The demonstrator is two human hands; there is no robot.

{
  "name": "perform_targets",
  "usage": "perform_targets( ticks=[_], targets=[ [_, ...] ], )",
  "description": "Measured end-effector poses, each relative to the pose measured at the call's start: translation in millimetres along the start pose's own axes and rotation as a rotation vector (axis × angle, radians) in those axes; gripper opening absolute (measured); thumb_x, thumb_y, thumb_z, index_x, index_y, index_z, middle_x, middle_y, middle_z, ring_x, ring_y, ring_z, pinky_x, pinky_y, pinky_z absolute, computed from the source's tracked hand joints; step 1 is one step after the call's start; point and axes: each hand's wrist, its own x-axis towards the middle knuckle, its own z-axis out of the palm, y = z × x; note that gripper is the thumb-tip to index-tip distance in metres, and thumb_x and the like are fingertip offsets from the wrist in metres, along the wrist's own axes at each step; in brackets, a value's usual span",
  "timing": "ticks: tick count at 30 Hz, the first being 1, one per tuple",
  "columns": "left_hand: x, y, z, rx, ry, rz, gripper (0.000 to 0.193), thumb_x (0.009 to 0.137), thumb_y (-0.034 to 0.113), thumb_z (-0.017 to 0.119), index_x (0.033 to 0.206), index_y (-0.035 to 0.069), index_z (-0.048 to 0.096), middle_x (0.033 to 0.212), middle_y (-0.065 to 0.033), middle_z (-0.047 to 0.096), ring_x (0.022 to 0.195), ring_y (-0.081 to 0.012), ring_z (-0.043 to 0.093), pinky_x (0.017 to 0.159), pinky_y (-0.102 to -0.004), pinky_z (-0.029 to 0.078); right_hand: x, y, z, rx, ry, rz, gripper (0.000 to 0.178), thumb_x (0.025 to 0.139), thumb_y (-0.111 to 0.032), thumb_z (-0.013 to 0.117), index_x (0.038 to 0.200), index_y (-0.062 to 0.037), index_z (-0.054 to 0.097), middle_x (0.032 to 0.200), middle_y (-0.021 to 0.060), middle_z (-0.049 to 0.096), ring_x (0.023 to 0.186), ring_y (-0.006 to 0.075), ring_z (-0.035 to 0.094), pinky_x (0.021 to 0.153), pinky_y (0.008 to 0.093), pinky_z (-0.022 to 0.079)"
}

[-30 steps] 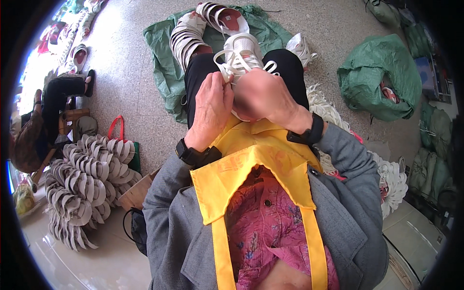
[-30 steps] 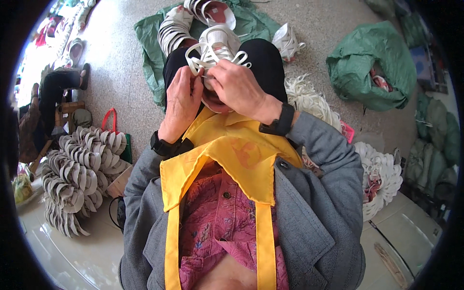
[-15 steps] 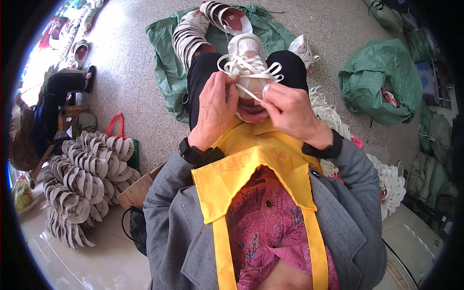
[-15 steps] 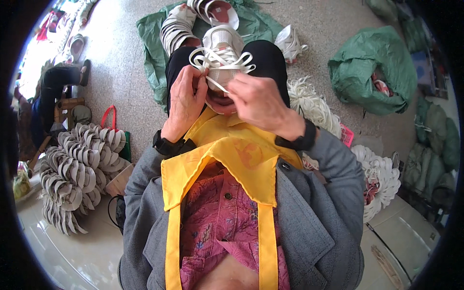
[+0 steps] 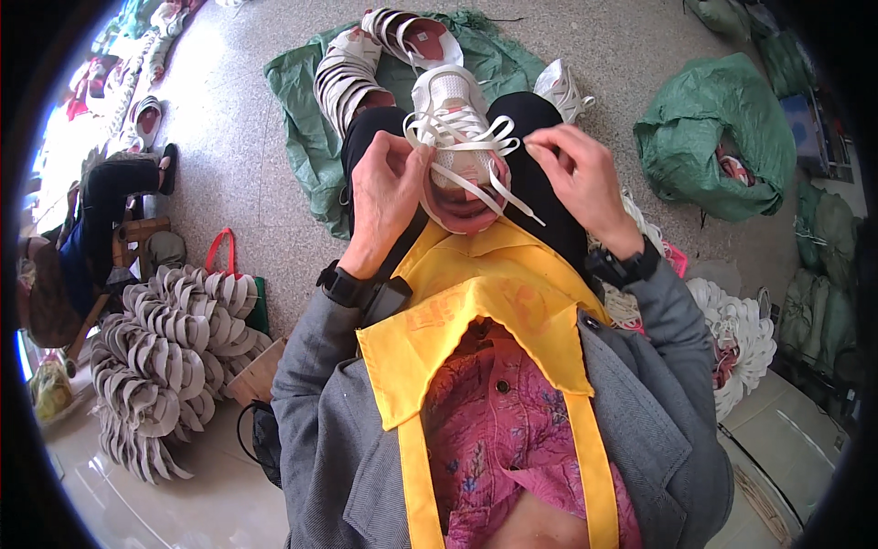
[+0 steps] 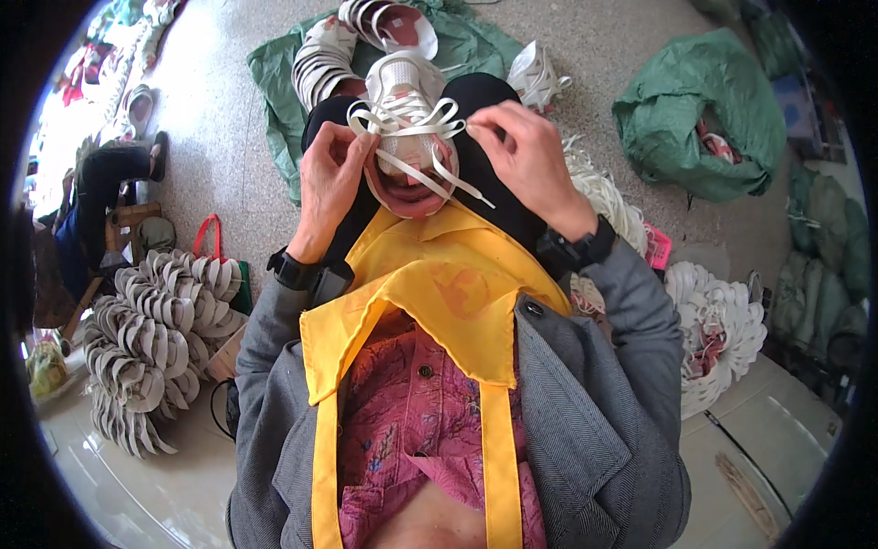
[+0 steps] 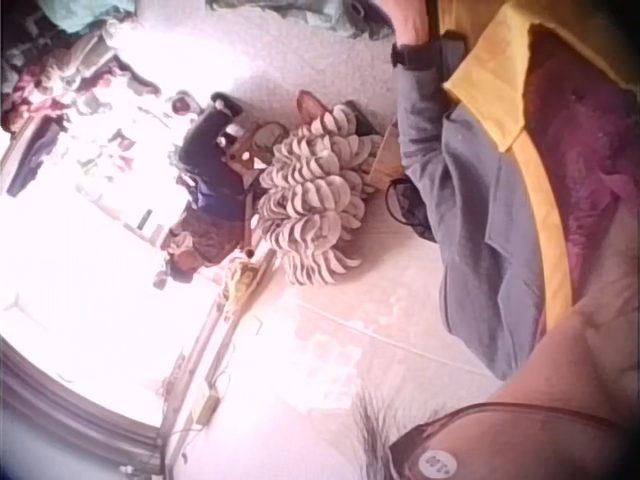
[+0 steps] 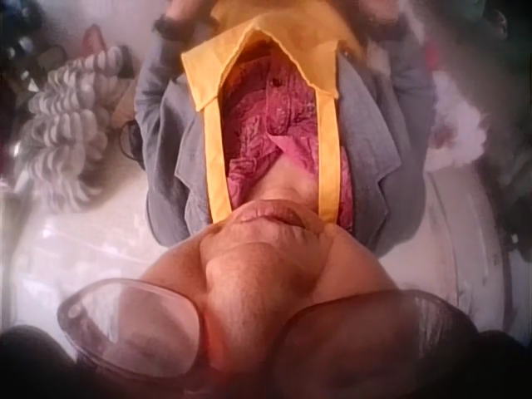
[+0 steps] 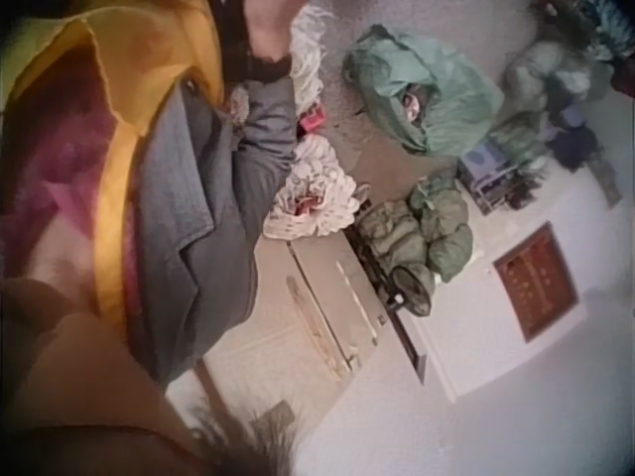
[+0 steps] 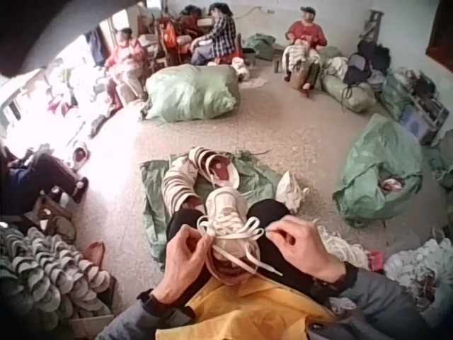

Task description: Lacing a pair of white and pink sneakers while sitting on the floor in a workshop.

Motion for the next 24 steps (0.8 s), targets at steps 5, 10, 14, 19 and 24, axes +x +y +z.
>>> perform_targets(
  ticks=[5,10,14,19,24],
  targets=[
    [6.6,-5.8,7.3,-0.062,0.05,0.001,0.019,0.092,0.014,0.072,0.091,-0.001,0.06,0.071,-0.0039,0.062,0.065,-0.0086,0.057,0.061,-0.0254,0.047,27.2,19.4,14.3,-0.166,-0.142,-0.13,0.012,0.088,-0.012,0.07,0.091,0.0001,0.067,0.086,0.0111,0.059,0.077,0.0264,0.062,0.069,0.0384,0.049],
    [-2.0,-2.9,8.5,-0.087,0.132,0.092,0.018,0.089,0.008,0.072,0.091,0.0,0.056,0.071,-0.0058,0.061,0.063,-0.0119,0.058,0.061,-0.0279,0.048,29.0,23.6,10.8,-0.143,-0.237,-0.124,0.009,0.087,-0.007,0.07,0.089,-0.0009,0.064,0.085,0.0059,0.06,0.066,0.0134,0.057,0.058,0.0292,0.046],
    [-6.2,-0.2,6.2,-0.075,0.177,0.156,0.015,0.09,0.005,0.069,0.092,0.001,0.055,0.073,-0.0062,0.061,0.064,-0.0118,0.058,0.062,-0.0279,0.048,23.2,16.9,9.6,0.249,-0.261,0.086,0.01,0.09,-0.008,0.069,0.089,-0.0007,0.061,0.084,0.0058,0.065,0.064,0.0134,0.059,0.059,0.0286,0.048],
    [-3.0,-12.9,1.8,-0.136,0.162,0.118,0.011,0.093,0.004,0.065,0.093,0.001,0.055,0.075,-0.0062,0.064,0.066,-0.0094,0.06,0.062,-0.0272,0.049,28.9,23.8,1.6,0.692,-0.318,0.257,0.01,0.096,-0.009,0.066,0.093,-0.0025,0.059,0.084,-0.0005,0.066,0.067,0.0043,0.057,0.057,0.0215,0.047],
    [0.5,-18.6,0.6,-0.234,0.119,0.05,0.006,0.095,0.002,0.059,0.095,0.0,0.053,0.075,-0.0072,0.067,0.067,-0.0098,0.066,0.061,-0.0267,0.053,37.4,34.4,6.5,0.432,-0.275,0.137,0.012,0.095,-0.012,0.066,0.09,-0.0045,0.058,0.08,-0.0014,0.063,0.063,0.0022,0.051,0.054,0.019,0.041]
  ],
)
